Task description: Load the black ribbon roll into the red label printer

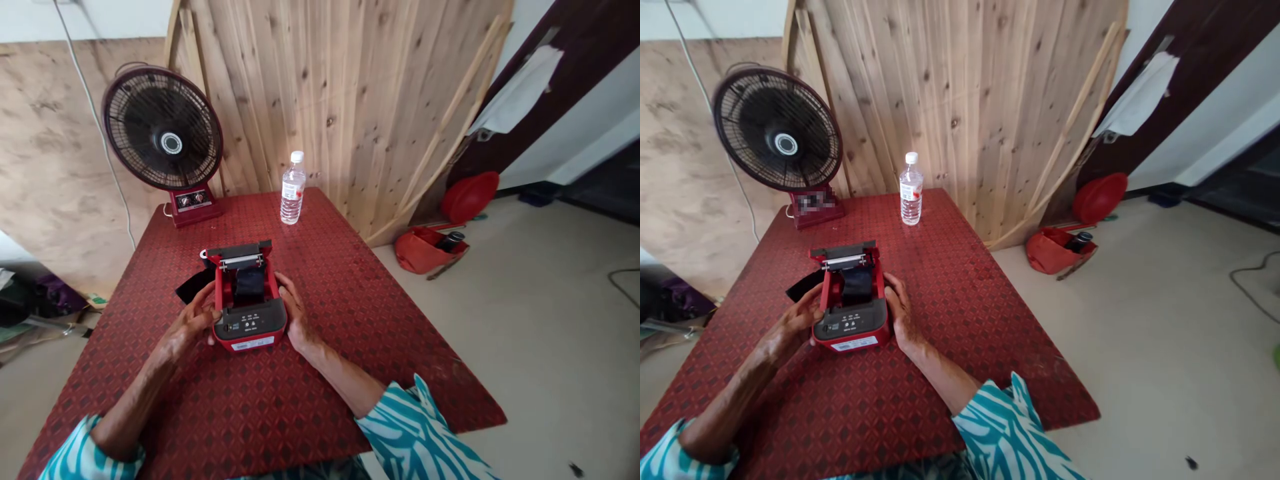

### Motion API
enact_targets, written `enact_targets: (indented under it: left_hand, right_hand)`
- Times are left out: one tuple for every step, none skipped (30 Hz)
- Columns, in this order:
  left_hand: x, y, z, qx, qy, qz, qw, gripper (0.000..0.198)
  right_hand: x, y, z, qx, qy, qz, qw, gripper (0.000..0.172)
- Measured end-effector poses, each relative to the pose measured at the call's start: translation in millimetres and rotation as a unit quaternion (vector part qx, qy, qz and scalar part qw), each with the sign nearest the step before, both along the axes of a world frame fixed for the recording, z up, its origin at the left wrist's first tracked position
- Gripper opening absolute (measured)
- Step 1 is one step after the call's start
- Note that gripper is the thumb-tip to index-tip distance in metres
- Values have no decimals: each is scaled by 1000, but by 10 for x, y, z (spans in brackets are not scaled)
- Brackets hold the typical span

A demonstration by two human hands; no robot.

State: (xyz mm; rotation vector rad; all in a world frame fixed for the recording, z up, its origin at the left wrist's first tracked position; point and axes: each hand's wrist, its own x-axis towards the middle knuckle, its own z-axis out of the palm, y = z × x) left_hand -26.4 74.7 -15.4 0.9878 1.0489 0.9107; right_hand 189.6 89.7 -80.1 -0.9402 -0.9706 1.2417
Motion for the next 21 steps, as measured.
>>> enact_targets:
  left_hand:
    - [-4,3,-1,0,4,-3,1000,92]
    - [-5,4,2,2,5,-7,1000,92]
    - [-6,2,9,4,6,-11,1000,91]
    - [-5,-2,21,7,10,-12,1000,91]
    - [-5,-10,37,10,17,-13,1000,91]
    - [-6,-20,58,14,29,-12,999,92]
    - [-11,-30,83,21,47,-11,999,91]
    - [-19,-38,114,34,72,-8,997,89]
    - [-30,-42,150,54,103,-2,993,87]
    - [-44,-38,192,79,143,6,987,83]
    - [-57,-24,239,104,191,16,976,78]
    - [-66,2,290,129,245,25,961,72]
    - [-69,39,344,153,299,30,941,67]
    - [-63,86,398,177,352,31,919,62]
    - [-46,139,450,202,403,25,892,56]
    - [-19,196,499,231,454,15,860,51]
    - [18,252,543,261,506,2,822,46]
    - [61,302,580,284,558,-11,780,42]
    - [107,346,609,297,609,-23,736,39]
    - [152,380,630,298,653,-33,695,38]
    - [193,404,643,293,685,-43,666,37]
  right_hand:
    - [1,1,1,1,-1,0,1000,44]
    - [2,3,2,1,-1,-1,1000,44]
    - [3,6,3,2,0,-2,1000,44]
    - [3,11,4,3,1,-1,1000,43]
    - [2,16,4,3,2,0,1000,43]
    - [1,22,4,5,4,3,1000,42]
    - [0,29,5,6,5,5,1000,41]
    - [-1,35,6,8,6,7,1000,40]
    - [-2,40,8,11,6,7,1000,39]
    - [-2,46,11,16,4,5,1000,38]
    - [-3,51,15,22,2,3,1000,38]
    - [-3,56,20,28,0,1,1000,37]
    - [-3,60,24,34,-2,-1,999,36]
    - [-3,64,29,41,-3,-2,999,36]
    - [-2,67,33,48,-4,-3,999,35]
    - [-1,70,37,54,-4,-3,999,35]
    - [0,72,41,61,-6,-5,998,35]
    - [2,74,44,66,-8,-7,998,34]
    - [3,76,48,69,-9,-9,998,34]
    - [5,77,51,70,-9,-11,997,33]
    - [6,78,55,69,-9,-12,997,33]
